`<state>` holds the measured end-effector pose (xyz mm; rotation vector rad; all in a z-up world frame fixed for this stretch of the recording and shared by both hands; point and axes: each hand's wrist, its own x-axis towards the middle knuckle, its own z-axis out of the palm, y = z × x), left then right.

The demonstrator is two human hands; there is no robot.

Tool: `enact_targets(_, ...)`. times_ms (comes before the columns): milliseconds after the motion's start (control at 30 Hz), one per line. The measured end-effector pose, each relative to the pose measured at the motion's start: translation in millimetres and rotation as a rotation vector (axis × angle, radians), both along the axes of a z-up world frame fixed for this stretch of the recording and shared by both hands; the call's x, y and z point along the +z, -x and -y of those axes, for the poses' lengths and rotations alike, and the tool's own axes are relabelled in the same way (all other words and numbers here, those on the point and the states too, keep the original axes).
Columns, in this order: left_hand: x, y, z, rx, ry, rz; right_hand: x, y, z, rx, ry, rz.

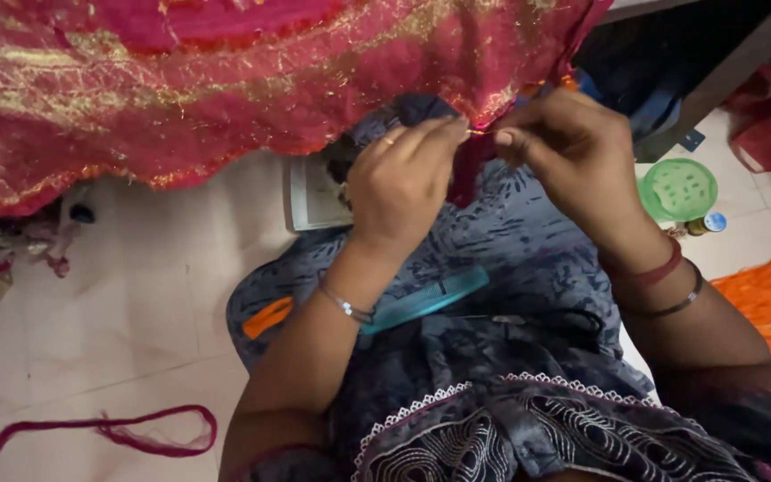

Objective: Attaching, grooming, and trimming colorful decorative tassels on a pink and gold embroidered garment.

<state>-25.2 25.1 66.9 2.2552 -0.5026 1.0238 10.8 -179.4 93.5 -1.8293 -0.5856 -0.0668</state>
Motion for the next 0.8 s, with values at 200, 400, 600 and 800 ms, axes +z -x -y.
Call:
enact_targets(200,1.0,-5.8,5.7,-0.163,0.512,-0.217,-1.7,-4.5,-1.1,-0.033,0.224,0.37)
enact_targets(400,-19.5,-25.3,15.4,-0.014,0.35,-0.1,-2.9,0.4,-7.5,0.0,0.331,0.569)
enact_targets(600,-39.2,-41.3,19.9,-0.255,0.854,-0.528,-2.4,-2.3,9.0,-0.088,0.313,0.501)
enact_targets(800,-47.4,-36.0,38.7,-0.658,1.257,-0.678,-5.0,3.0,20.0,-0.193,0.339,0.45)
